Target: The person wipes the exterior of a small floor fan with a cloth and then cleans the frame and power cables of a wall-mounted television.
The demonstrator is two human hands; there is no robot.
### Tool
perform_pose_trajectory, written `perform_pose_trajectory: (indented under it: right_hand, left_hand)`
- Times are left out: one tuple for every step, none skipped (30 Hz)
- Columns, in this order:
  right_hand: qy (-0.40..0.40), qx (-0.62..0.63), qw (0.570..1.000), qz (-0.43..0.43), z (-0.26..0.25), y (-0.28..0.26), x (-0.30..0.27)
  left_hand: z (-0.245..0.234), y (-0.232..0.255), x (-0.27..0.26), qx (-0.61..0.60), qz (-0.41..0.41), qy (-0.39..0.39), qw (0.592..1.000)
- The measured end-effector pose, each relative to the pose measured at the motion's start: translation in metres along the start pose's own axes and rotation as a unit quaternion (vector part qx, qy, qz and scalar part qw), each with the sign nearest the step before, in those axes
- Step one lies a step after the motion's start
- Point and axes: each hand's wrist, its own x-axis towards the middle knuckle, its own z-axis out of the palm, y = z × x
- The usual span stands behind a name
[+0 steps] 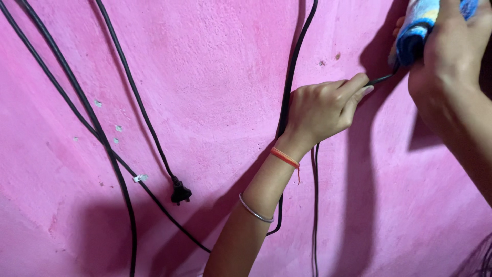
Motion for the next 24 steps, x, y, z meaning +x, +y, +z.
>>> perform_pose_trajectory:
  right_hand:
    - [0.0,-0.008,1.0,0.006,-0.002,-0.001,0.0]
    - [-0.004,-0.021,1.0,0.013,-0.005,-0.001,0.003]
    - [0.013,-0.017,1.0,0.002,-0.006,0.001,0.009]
    - [0.03,-0.014,0.999,-0.009,-0.004,0.006,0.02]
    - [0.047,-0.012,0.999,-0.019,-0.002,0.011,0.032]
    - [0.05,-0.01,0.998,-0.027,-0.002,0.015,0.044]
    - [0.054,-0.008,0.998,-0.038,-0.003,0.017,0.057]
    - [0.058,-0.006,0.997,-0.048,-0.006,0.016,0.066]
    - [0.072,-0.001,0.997,-0.038,-0.009,0.015,0.072]
    - [0.086,0.004,0.996,-0.029,-0.009,0.015,0.076]
    - [0.1,0.009,0.995,-0.019,-0.009,0.013,0.081]
    - [0.106,0.018,0.994,-0.027,-0.009,0.012,0.085]
    - [0.111,0.027,0.993,-0.033,-0.005,0.015,0.086]
    - [0.116,0.036,0.992,-0.04,-0.003,0.015,0.088]
    - [0.102,0.047,0.993,-0.038,-0.005,0.014,0.086]
    - [0.087,0.058,0.994,-0.037,-0.007,0.015,0.08]
    - [0.071,0.069,0.994,-0.034,-0.006,0.016,0.074]
    - [0.066,0.063,0.995,-0.036,-0.006,0.014,0.068]
    - [0.059,0.056,0.996,-0.036,-0.005,0.012,0.061]
    - [0.053,0.048,0.997,-0.037,-0.003,0.01,0.053]
    - [0.037,0.045,0.997,-0.041,-0.001,0.008,0.043]
    - [0.022,0.042,0.998,-0.045,0.002,0.006,0.033]
    - [0.007,0.039,0.998,-0.049,0.006,0.005,0.022]
    - [0.007,0.016,0.999,-0.038,0.009,0.003,0.009]
  left_hand:
    - [-0.001,0.001,0.001,-0.006,-0.003,-0.006,1.0]
    - [-0.002,0.001,0.002,-0.013,-0.007,-0.012,1.0]
    - [-0.002,0.002,0.003,-0.019,-0.008,-0.017,1.0]
    - [-0.003,0.002,0.005,-0.017,-0.011,-0.017,1.0]
    - [-0.006,0.003,0.005,-0.015,-0.015,-0.018,1.0]
    - [-0.008,0.004,0.004,-0.014,-0.019,-0.018,1.0]
    - [-0.01,0.005,0.005,-0.017,-0.017,-0.014,1.0]
    - [-0.013,0.007,0.005,-0.02,-0.016,-0.01,1.0]
    - [-0.015,0.008,0.006,-0.023,-0.013,-0.005,1.0]
    - [-0.017,0.009,0.006,-0.024,-0.011,-0.003,1.0]
    - [-0.019,0.01,0.007,-0.026,-0.009,-0.002,1.0]
    - [-0.02,0.01,0.008,-0.027,-0.007,-0.001,1.0]
    - [-0.022,0.011,0.01,-0.026,-0.013,-0.013,0.999]
    - [-0.022,0.011,0.011,-0.025,-0.019,-0.026,0.999]
    - [-0.023,0.011,0.011,-0.023,-0.026,-0.042,0.999]
    - [-0.023,0.012,0.01,-0.023,-0.02,-0.033,0.999]
    - [-0.023,0.013,0.01,-0.022,-0.015,-0.023,0.999]
    - [-0.024,0.013,0.01,-0.021,-0.011,-0.014,1.0]
    - [-0.023,0.013,0.011,-0.023,-0.015,-0.021,0.999]
    - [-0.023,0.013,0.011,-0.025,-0.02,-0.027,0.999]
    - [-0.023,0.013,0.012,-0.028,-0.025,-0.033,0.999]
    - [-0.023,0.014,0.012,-0.027,-0.022,-0.022,0.999]
    - [-0.024,0.014,0.011,-0.027,-0.02,-0.012,0.999]
    - [-0.025,0.015,0.011,-0.026,-0.017,-0.002,1.0]
